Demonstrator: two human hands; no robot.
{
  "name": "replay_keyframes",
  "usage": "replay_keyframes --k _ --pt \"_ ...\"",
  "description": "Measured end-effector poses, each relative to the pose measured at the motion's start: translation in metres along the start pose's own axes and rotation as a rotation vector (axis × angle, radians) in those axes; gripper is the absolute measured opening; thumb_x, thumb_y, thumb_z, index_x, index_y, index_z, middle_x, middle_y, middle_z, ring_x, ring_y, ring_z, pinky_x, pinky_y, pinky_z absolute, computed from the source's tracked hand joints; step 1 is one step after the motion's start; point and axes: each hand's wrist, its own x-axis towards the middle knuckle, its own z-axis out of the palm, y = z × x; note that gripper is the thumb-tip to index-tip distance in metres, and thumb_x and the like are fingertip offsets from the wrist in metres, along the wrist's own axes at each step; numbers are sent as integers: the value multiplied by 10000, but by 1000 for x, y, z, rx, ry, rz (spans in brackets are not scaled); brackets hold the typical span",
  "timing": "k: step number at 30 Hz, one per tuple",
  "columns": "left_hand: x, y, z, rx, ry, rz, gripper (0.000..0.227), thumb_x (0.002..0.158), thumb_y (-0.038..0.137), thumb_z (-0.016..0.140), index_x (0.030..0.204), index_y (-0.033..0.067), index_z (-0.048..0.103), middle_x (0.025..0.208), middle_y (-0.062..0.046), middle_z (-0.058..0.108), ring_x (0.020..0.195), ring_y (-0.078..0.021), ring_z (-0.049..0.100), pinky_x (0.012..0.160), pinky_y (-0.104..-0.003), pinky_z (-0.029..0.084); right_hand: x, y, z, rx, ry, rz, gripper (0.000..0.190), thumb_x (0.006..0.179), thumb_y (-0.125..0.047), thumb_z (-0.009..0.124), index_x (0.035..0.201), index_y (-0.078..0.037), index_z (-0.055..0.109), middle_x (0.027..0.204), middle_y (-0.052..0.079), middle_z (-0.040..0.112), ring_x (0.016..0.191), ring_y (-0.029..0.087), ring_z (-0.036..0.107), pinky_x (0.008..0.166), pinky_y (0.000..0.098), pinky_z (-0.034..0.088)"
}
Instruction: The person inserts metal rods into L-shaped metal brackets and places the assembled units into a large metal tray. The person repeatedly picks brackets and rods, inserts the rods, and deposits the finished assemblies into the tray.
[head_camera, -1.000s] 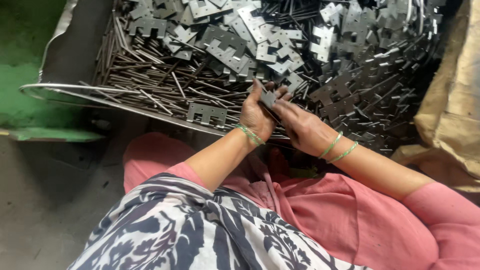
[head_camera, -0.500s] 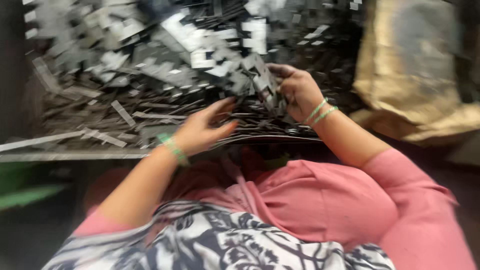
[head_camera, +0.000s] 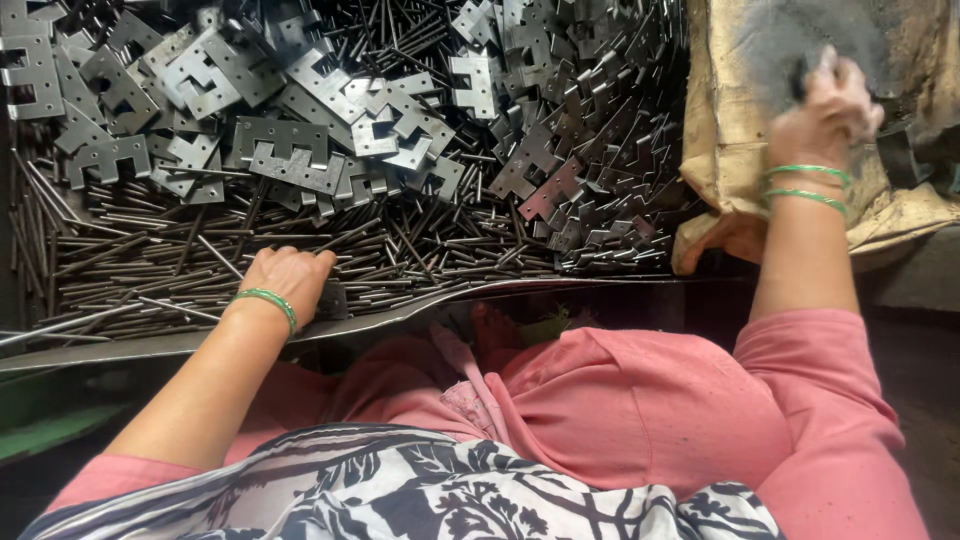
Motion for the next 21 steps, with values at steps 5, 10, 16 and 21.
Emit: replay_keyframes --k 5,10,16,21 --pt "9 5 -16 -402 -65 -32 487 733 276 851 1196 207 718 1008 -115 750 967 -330 689 825 -473 556 42 -153 -57 481 -40 -491 332 849 144 599 1129 -14 682 1084 139 663 936 292 666 770 381 573" --pt "26 11 -39 -1775 84 219 400 956 236 806 1296 38 729 1134 -81 733 988 -154 666 861 -309 548 26 -258 -71 396 -246 -970 587 740 -224 634 1310 -85 631 1349 103 602 1276 271 520 998 413 433" --pt "10 -5 -65 -2457 244 471 248 929 116 716 1171 85 671 1221 -102 729 1045 -217 725 916 -346 611 26 -268 -64 327 -508 -1023 511 804 -218 661 1300 -95 651 1148 55 626 1170 235 541 982 444 429" --pt "41 12 -46 -1116 417 42 177 1004 84 642 1178 81 674 1114 -86 742 1006 -247 728 908 -428 590 33 -248 -76 253 -529 -926 229 838 -132 644 1025 -182 765 1116 19 657 1145 227 590 1010 397 477"
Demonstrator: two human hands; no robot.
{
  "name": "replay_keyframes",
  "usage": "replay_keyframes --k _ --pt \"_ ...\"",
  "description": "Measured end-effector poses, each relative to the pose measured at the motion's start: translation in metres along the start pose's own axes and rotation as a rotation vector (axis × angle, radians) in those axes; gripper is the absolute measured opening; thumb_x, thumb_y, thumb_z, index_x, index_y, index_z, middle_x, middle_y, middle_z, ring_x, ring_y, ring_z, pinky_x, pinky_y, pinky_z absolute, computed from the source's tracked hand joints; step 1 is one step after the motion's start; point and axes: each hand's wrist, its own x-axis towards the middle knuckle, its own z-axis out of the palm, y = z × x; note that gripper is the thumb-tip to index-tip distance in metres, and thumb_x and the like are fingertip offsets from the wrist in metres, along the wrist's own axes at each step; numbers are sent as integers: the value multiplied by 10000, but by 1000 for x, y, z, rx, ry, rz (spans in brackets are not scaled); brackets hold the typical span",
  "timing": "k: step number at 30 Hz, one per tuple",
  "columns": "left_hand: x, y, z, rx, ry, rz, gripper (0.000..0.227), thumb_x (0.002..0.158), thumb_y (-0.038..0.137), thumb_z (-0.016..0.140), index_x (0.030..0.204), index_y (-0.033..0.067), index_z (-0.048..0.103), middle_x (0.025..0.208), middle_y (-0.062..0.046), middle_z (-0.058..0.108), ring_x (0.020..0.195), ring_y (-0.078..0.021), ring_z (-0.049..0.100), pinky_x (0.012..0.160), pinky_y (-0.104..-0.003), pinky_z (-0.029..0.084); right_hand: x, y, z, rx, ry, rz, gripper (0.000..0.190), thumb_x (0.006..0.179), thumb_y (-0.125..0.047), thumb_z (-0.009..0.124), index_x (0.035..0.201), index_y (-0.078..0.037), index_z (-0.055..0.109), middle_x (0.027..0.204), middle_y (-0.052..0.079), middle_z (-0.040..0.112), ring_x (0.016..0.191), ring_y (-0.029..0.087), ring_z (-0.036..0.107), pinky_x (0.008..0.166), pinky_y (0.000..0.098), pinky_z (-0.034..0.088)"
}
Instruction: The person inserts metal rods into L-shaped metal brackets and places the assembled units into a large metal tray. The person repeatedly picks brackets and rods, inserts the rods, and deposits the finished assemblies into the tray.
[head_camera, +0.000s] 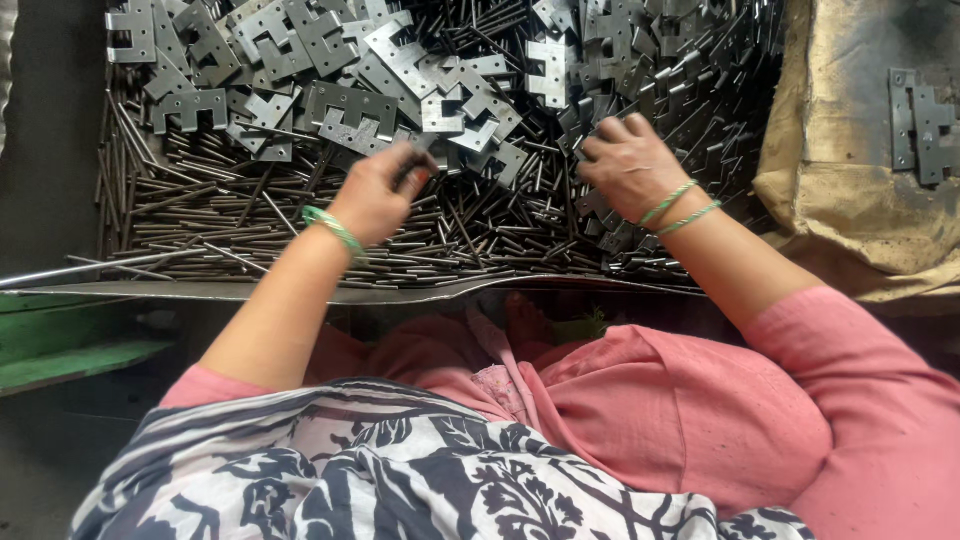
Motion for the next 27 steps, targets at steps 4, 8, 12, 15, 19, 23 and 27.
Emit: replay_keyframes --k 4,8,12,15,19,23,27 --pt "-3 -33 23 862 -103 34 308 804 59 658 1103 107 713 1159 -136 669 1116 -345 611 925 -490 484 -21 14 7 828 358 223 258 892 -50 620 1131 -13 710 1195 104 702 1014 229 719 862 320 608" --pt "-3 -54 31 951 -186 11 299 842 84 640 1124 165 698 1190 -103 670 1146 -309 602 932 -467 470 -36 18 15 1593 441 490 141 1061 -75 591 1066 -3 712 1061 124 734 943 163 743 799 258 636" --pt "-5 -63 29 842 -235 19 340 840 52 633 1175 107 632 1126 -114 685 1130 -316 605 940 -474 474 -38 15 12 1597 633 476 51 968 39 649 1006 38 683 1265 122 633 1000 185 704 817 292 628" --pt "-2 -63 29 443 -54 -11 331 872 65 618 1203 52 600 1088 -144 696 1034 -298 639 896 -445 507 -32 10 12 1960 685 627 374 889 159 702 1225 20 612 1270 151 640 1021 229 721 854 312 643" --pt "0 -47 32 -936 205 -201 209 1098 196 553 1244 50 590 1076 -114 683 949 -231 675 836 -375 570 -21 -5 14 2354 444 897 561 831 173 613 1356 -2 523 1191 132 674 1014 252 747 838 370 680" --pt "1 -12 54 -1453 205 -335 267 1032 58 621 1291 -4 599 1151 -129 717 1024 -205 688 877 -314 560 -5 -29 -2 2239 374 701 512 895 125 592 1381 -23 529 1280 200 669 1121 309 715 808 305 536" --pt "8 18 108 -1777 109 -356 300 986 239 586 1243 85 606 1108 -122 707 984 -234 683 879 -384 574 6 -67 -20 1635 414 342 516 978 86 627 1463 13 465 1340 205 643 1215 336 671 1013 401 577"
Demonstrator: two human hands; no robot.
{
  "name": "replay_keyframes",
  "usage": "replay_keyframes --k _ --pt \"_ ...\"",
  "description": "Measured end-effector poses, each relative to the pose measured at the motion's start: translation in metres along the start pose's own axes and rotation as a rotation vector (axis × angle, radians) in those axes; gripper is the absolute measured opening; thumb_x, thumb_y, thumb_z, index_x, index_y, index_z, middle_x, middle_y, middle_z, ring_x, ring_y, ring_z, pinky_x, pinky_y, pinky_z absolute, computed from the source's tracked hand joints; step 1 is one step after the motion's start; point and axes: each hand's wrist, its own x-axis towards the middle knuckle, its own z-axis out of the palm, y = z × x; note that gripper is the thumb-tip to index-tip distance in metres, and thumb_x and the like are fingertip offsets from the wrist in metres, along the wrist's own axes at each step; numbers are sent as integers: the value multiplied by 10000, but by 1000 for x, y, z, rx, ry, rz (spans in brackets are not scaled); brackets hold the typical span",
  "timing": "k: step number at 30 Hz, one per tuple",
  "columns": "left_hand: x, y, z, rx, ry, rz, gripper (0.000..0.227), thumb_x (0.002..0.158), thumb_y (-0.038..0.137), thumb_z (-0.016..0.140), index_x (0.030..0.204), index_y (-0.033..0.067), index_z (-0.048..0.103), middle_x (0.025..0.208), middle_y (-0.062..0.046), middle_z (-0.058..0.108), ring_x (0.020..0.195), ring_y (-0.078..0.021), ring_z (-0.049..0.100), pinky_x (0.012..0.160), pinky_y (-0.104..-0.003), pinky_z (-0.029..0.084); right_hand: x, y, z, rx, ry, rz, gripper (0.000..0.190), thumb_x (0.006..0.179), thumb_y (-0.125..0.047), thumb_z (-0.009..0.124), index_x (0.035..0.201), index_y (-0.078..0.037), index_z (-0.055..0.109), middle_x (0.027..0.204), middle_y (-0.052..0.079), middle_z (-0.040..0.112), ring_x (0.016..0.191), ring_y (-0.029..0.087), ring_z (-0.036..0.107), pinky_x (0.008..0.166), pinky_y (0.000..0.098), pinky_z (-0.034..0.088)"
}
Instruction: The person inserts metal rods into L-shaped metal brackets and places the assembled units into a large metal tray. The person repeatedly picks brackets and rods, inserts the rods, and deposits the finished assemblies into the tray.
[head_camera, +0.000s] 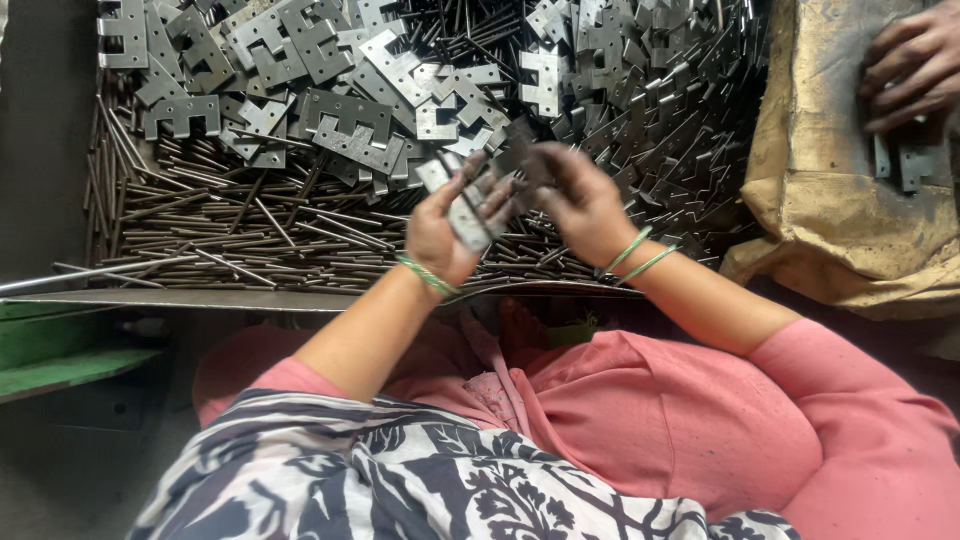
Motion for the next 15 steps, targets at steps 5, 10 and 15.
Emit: replay_keyframes --k 5,10,15 --pt "16 -46 14 403 16 79 485 1072 448 574 1332 51 479 1290 -176 602 1217 -327 575 1033 -471 475 -3 7 12 -539 -67 -462 642 896 -4 703 1473 62 431 1387 254 573 1240 379 632 1009 414 549" --pt "34 -14 15 1909 -76 375 831 970 357 692 1556 14 214 1500 -272 388 1395 -389 372 1143 -507 308 0 31 -70 527 210 246 557 886 100 621 1435 38 553 1250 197 656 1026 279 718 889 413 655" --pt "49 45 -2 2735 18 656 590 819 220 681 1378 102 536 1440 -182 494 1362 -352 427 1085 -540 351 -20 58 -221 -576 726 -135 441 985 144 698 1407 116 573 1169 257 611 990 349 642 905 427 594"
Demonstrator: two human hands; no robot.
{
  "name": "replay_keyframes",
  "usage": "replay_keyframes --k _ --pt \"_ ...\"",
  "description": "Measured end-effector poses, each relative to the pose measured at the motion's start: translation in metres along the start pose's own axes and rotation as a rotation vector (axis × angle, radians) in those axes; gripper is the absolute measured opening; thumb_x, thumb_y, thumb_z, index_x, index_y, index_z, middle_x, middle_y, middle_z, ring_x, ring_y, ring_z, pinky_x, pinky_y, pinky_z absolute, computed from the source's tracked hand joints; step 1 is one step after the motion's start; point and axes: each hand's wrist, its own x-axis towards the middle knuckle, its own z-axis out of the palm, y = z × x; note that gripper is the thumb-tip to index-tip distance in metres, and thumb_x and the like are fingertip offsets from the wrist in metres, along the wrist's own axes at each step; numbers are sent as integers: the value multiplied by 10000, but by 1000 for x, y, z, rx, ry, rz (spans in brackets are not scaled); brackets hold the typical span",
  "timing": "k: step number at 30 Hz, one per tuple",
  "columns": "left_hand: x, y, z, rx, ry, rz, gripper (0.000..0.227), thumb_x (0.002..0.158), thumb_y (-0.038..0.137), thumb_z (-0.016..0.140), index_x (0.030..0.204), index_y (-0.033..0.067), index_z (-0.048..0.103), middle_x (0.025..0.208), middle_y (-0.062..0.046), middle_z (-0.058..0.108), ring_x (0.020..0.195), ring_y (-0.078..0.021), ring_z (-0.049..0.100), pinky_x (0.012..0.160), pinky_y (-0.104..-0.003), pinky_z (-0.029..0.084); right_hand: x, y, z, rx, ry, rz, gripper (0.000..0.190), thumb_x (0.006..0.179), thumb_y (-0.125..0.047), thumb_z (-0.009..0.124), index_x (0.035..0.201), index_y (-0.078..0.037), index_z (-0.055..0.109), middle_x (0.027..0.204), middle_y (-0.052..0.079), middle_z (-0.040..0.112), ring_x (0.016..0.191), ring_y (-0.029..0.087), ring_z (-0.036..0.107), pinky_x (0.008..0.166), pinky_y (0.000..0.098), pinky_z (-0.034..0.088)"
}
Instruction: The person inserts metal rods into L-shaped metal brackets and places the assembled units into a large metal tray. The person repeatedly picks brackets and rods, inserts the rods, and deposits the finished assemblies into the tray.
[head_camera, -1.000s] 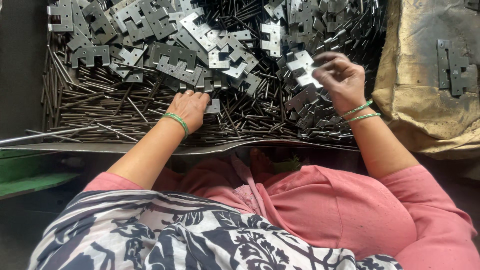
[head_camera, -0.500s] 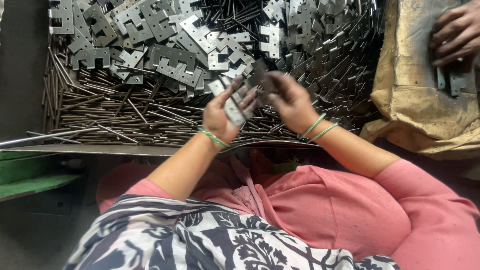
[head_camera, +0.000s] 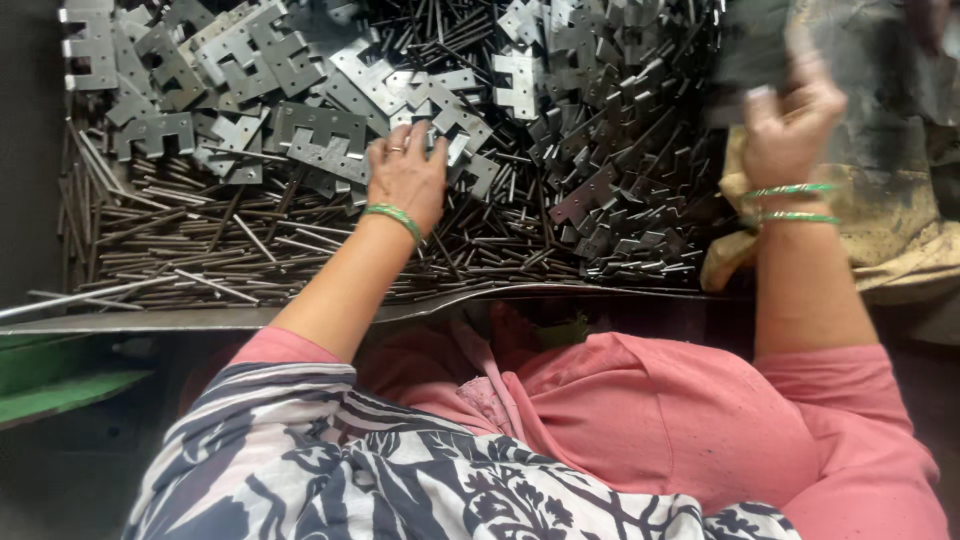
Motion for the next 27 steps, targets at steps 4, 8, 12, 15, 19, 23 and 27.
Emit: replay_keyframes --k 4,8,12,15,19,23,27 --pt "7 -17 2 69 87 129 263 901 84 622 1149 144 688 1344 -86 595 1243 -256 518 1003 -438 416 6 58 -58 -707 -20 -243 738 832 232 464 1556 177 332 1452 328 503 1330 390 613 1222 380 581" --pt "11 -12 -6 96 121 277 143 913 102 620 1025 117 706 1239 -86 626 1070 -235 604 914 -377 496 4 37 -56 -1038 -139 -163 683 805 136 570 1481 137 473 1396 326 556 1240 473 614 1046 509 535" --pt "-2 11 -22 -183 160 327 84 938 119 642 985 93 706 1139 -71 653 926 -253 660 765 -353 550 -16 -36 -7 -864 -245 -437 434 845 178 578 1270 107 631 1224 250 672 1127 373 661 910 450 542" --pt "-12 24 -45 -624 145 263 114 993 161 654 996 60 706 1017 -82 672 873 -270 681 735 -362 559 -49 -76 54 -479 -560 -628 486 683 104 640 1152 -9 694 1132 155 654 1058 326 662 889 371 566" --pt "-34 19 -83 -1458 92 248 338 1121 142 418 1025 49 728 1015 -92 731 942 -225 717 871 -319 583 -82 -85 97 -642 -886 -679 295 800 -49 638 1090 -53 692 1166 120 619 968 275 675 800 385 563" --pt "-49 4 -117 -2193 82 159 146 1035 34 650 1132 -43 729 1319 -205 682 993 -218 728 817 -327 628 -85 -80 102 -719 -961 -692 251 853 -78 608 1092 -74 685 1095 115 617 977 273 664 809 383 555" --pt "-43 -14 -122 -2507 47 108 564 803 -204 599 1328 -5 657 1373 -204 659 1045 -251 728 938 -348 615 -81 -83 101 -710 -842 -768 225 782 -101 662 1005 -106 689 1058 76 655 1024 278 645 850 391 531"
